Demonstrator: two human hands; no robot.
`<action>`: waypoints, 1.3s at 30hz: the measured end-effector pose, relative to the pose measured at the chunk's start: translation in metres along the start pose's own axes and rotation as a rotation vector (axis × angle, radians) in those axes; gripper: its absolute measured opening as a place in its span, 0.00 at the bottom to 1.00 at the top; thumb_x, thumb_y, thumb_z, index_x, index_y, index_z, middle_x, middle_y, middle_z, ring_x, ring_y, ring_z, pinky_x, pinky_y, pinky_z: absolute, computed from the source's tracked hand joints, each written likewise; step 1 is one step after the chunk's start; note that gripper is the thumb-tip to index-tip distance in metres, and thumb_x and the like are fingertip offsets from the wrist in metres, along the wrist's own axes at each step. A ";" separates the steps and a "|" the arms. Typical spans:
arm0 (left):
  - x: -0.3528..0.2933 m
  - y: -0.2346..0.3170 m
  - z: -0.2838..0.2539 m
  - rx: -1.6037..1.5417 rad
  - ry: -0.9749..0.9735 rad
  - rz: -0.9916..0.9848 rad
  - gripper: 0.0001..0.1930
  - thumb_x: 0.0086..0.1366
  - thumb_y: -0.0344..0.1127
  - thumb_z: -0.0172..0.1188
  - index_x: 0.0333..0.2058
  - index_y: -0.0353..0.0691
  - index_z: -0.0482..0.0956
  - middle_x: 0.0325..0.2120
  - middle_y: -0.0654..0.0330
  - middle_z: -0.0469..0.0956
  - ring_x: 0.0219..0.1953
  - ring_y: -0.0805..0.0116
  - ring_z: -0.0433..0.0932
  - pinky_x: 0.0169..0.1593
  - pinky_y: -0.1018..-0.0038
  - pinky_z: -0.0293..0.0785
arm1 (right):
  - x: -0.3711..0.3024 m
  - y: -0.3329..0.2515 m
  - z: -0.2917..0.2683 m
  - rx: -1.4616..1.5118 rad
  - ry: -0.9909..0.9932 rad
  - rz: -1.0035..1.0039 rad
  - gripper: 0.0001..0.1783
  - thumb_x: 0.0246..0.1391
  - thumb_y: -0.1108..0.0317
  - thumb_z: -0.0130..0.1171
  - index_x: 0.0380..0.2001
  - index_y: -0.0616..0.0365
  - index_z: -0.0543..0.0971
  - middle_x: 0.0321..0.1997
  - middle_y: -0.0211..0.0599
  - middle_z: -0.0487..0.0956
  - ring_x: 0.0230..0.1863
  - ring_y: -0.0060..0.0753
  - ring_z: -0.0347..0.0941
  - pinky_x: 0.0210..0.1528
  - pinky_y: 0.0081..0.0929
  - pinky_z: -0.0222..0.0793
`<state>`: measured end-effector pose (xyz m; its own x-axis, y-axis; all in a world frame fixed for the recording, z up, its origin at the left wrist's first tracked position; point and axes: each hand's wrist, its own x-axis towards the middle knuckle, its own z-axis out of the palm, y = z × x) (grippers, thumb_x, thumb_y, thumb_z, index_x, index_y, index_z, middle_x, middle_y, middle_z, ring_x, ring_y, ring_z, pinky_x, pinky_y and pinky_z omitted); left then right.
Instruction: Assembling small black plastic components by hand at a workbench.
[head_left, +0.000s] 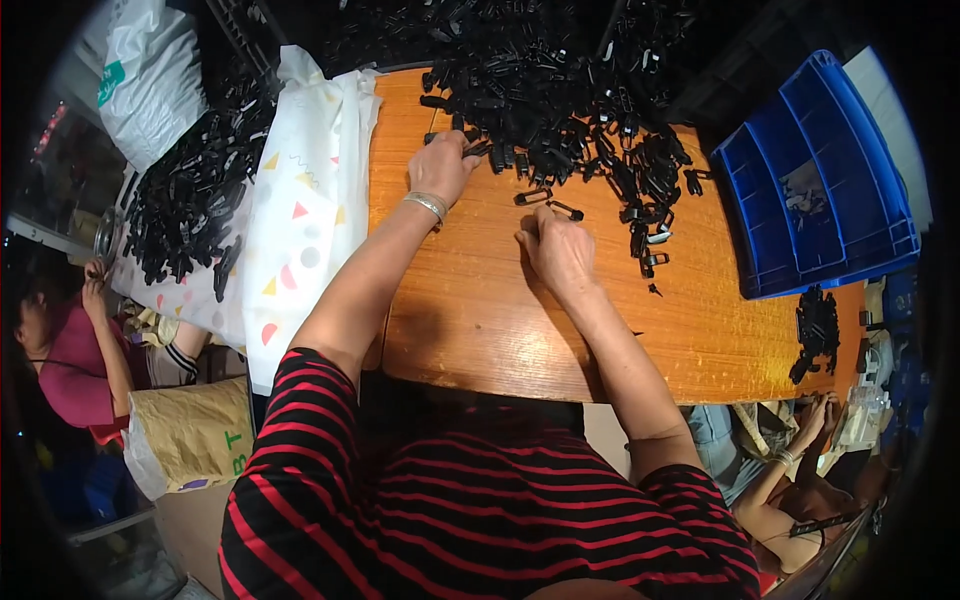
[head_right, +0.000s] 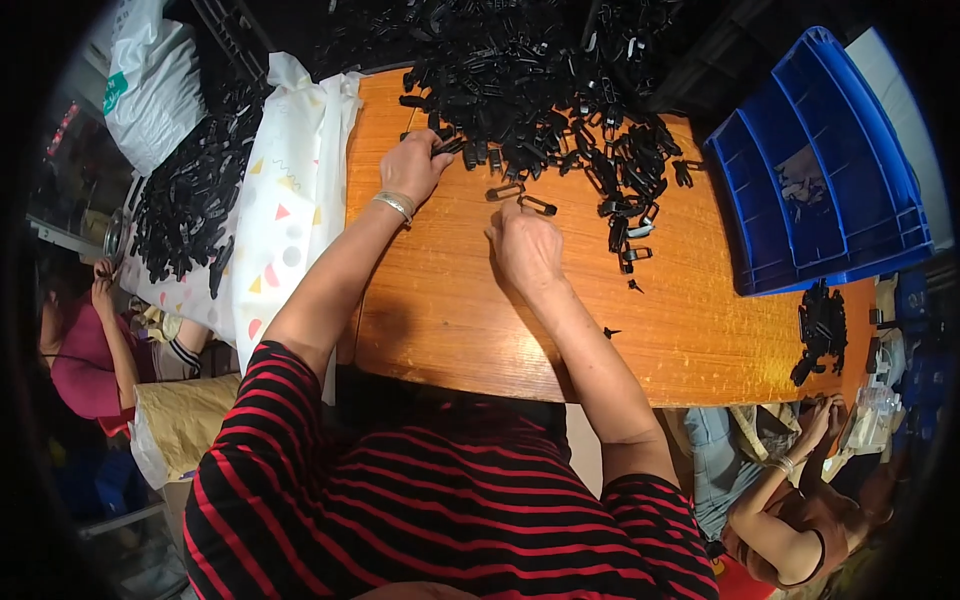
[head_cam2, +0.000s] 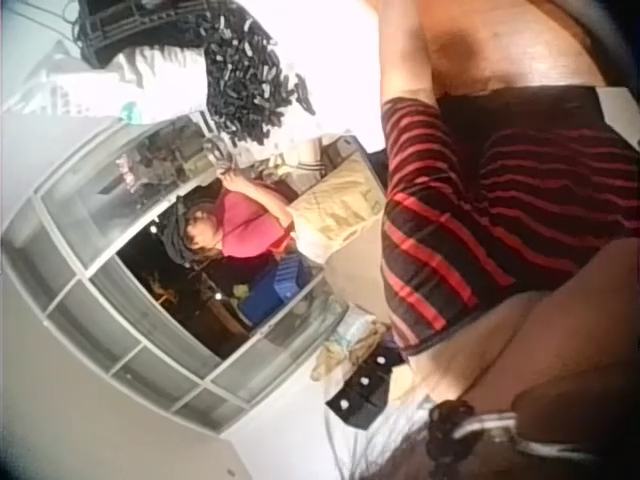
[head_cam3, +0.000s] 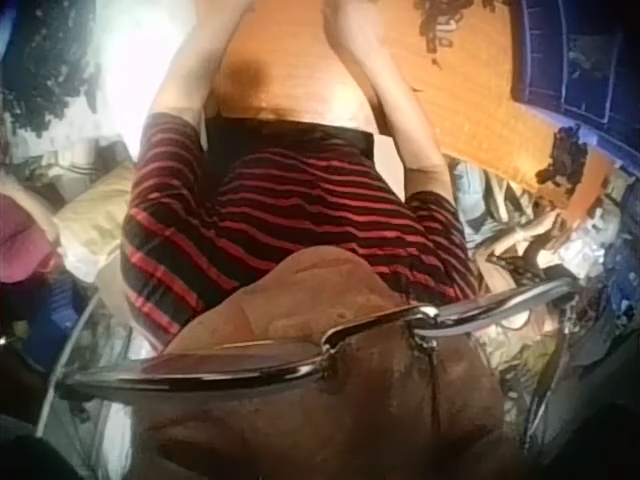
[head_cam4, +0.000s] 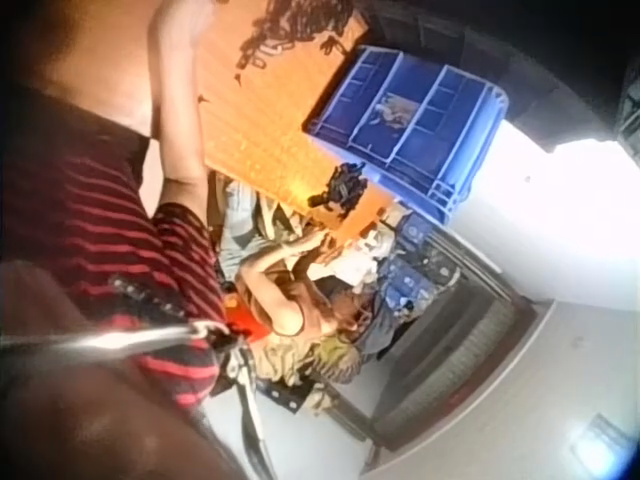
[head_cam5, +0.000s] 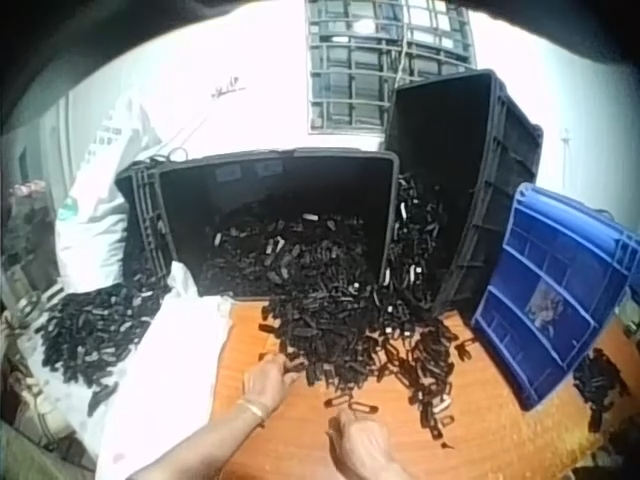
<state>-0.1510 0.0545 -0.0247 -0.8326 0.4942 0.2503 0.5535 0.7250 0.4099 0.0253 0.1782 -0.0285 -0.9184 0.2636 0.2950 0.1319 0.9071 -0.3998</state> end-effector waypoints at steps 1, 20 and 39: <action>-0.002 0.001 0.000 -0.007 0.043 0.009 0.13 0.57 0.39 0.65 0.37 0.38 0.78 0.36 0.53 0.80 0.37 0.54 0.79 0.39 0.63 0.74 | -0.002 0.002 -0.001 0.001 -0.002 0.002 0.14 0.51 0.62 0.64 0.29 0.60 0.73 0.27 0.48 0.80 0.28 0.51 0.78 0.28 0.42 0.72; -0.113 0.033 -0.062 -1.352 -0.171 -0.151 0.13 0.60 0.26 0.62 0.44 0.33 0.74 0.33 0.65 0.77 0.32 0.82 0.73 0.35 0.84 0.72 | 0.006 -0.054 -0.047 0.416 0.183 -0.207 0.12 0.53 0.75 0.61 0.43 0.59 0.80 0.34 0.38 0.77 0.30 0.31 0.75 0.31 0.24 0.71; -0.125 0.031 -0.057 -1.601 -0.083 -0.212 0.15 0.64 0.30 0.59 0.49 0.35 0.75 0.29 0.67 0.77 0.23 0.83 0.70 0.26 0.87 0.65 | -0.009 -0.066 -0.044 0.685 0.137 -0.106 0.11 0.54 0.75 0.61 0.41 0.66 0.77 0.31 0.35 0.76 0.30 0.25 0.78 0.29 0.18 0.73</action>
<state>-0.0306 -0.0118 0.0065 -0.8543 0.5175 0.0487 -0.1985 -0.4114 0.8896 0.0415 0.1299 0.0333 -0.8524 0.2645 0.4511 -0.2616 0.5312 -0.8058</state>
